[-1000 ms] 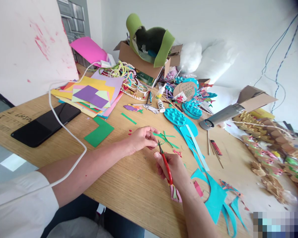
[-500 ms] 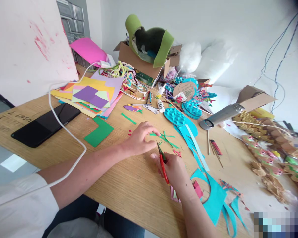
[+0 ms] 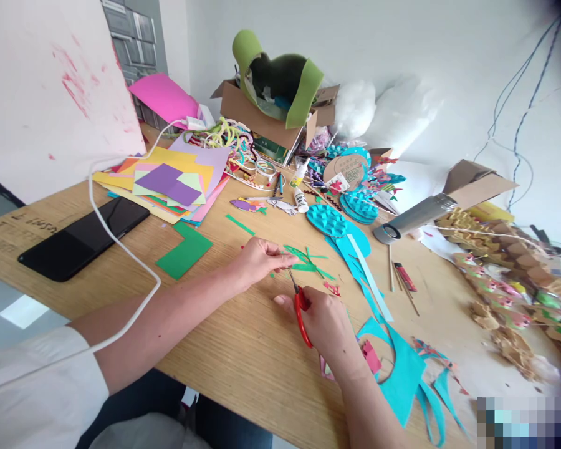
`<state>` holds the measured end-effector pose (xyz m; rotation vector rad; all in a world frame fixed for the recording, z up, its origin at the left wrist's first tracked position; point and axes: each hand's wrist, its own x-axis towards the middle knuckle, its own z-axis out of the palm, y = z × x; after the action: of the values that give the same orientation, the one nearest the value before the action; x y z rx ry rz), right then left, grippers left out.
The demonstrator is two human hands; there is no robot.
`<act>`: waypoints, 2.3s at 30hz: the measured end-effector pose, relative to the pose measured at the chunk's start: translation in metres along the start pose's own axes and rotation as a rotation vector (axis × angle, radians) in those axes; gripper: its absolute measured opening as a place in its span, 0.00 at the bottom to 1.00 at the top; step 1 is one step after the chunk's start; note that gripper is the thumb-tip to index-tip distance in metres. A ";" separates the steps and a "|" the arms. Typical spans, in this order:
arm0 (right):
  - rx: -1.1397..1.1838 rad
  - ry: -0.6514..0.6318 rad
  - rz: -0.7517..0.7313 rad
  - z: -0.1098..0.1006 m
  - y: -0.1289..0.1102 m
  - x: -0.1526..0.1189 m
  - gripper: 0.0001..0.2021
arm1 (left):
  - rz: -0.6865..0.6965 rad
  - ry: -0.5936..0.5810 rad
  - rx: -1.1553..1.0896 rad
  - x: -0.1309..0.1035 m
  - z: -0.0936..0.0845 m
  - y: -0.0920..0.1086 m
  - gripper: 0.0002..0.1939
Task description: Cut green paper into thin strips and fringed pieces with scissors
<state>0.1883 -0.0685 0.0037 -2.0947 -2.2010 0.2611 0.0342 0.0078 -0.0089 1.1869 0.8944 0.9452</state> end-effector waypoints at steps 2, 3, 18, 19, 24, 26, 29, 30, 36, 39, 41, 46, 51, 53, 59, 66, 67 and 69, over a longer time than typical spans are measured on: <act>0.090 0.027 0.008 0.000 0.002 0.000 0.24 | -0.070 0.054 -0.145 0.001 -0.001 0.001 0.11; 0.164 0.042 0.022 0.000 0.003 0.001 0.24 | -0.093 0.062 -0.208 0.001 -0.002 0.002 0.10; 0.709 0.412 0.103 -0.011 -0.007 0.000 0.14 | -0.208 -0.335 -0.198 -0.006 0.007 -0.007 0.08; 0.704 0.401 0.091 -0.010 -0.007 0.000 0.13 | -0.206 -0.343 -0.185 -0.006 0.006 -0.008 0.08; 0.739 0.344 0.028 -0.006 -0.007 -0.001 0.13 | -0.214 -0.424 -0.071 -0.008 0.006 -0.006 0.04; 0.737 0.354 0.013 -0.007 -0.007 -0.002 0.13 | -0.227 -0.429 -0.073 -0.009 0.006 -0.005 0.03; 0.710 0.416 0.023 -0.012 -0.006 -0.006 0.14 | -0.232 -0.362 -0.182 -0.008 0.005 -0.003 0.04; 0.713 0.423 0.029 -0.013 -0.005 -0.007 0.15 | -0.234 -0.318 -0.236 -0.007 0.005 -0.003 0.05; 0.642 0.117 -0.011 -0.005 -0.001 -0.008 0.24 | -0.269 -0.058 -0.438 -0.002 0.001 0.002 0.09; 0.561 0.017 -0.009 0.000 -0.003 -0.006 0.27 | -0.265 -0.019 -0.476 -0.002 0.000 0.003 0.09; 0.545 -0.006 0.017 0.001 -0.004 -0.005 0.29 | -0.262 -0.022 -0.494 -0.002 0.000 0.003 0.09; 0.549 -0.072 0.069 -0.002 -0.004 -0.003 0.31 | -0.256 -0.026 -0.505 -0.002 0.001 0.002 0.09; 0.594 -0.101 0.090 -0.002 -0.004 -0.003 0.30 | -0.258 -0.047 -0.506 -0.003 0.001 0.002 0.09; 0.613 -0.107 0.090 -0.002 -0.004 -0.003 0.29 | -0.265 -0.080 -0.496 -0.004 0.001 0.003 0.09; 0.645 -0.089 0.093 -0.001 -0.002 -0.002 0.26 | -0.293 -0.152 -0.437 -0.006 0.003 0.004 0.07; 0.697 -0.144 0.119 -0.003 -0.003 -0.003 0.26 | -0.293 -0.191 -0.367 -0.008 0.006 0.002 0.07; 0.704 -0.152 0.119 -0.004 -0.003 -0.004 0.26 | -0.289 -0.191 -0.357 -0.008 0.006 0.002 0.07; 0.722 -0.171 0.123 -0.005 -0.004 -0.004 0.25 | -0.281 -0.196 -0.339 -0.008 0.006 0.002 0.07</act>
<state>0.1855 -0.0722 0.0091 -1.8208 -1.6688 1.0894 0.0369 -0.0012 -0.0056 0.8223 0.6888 0.7045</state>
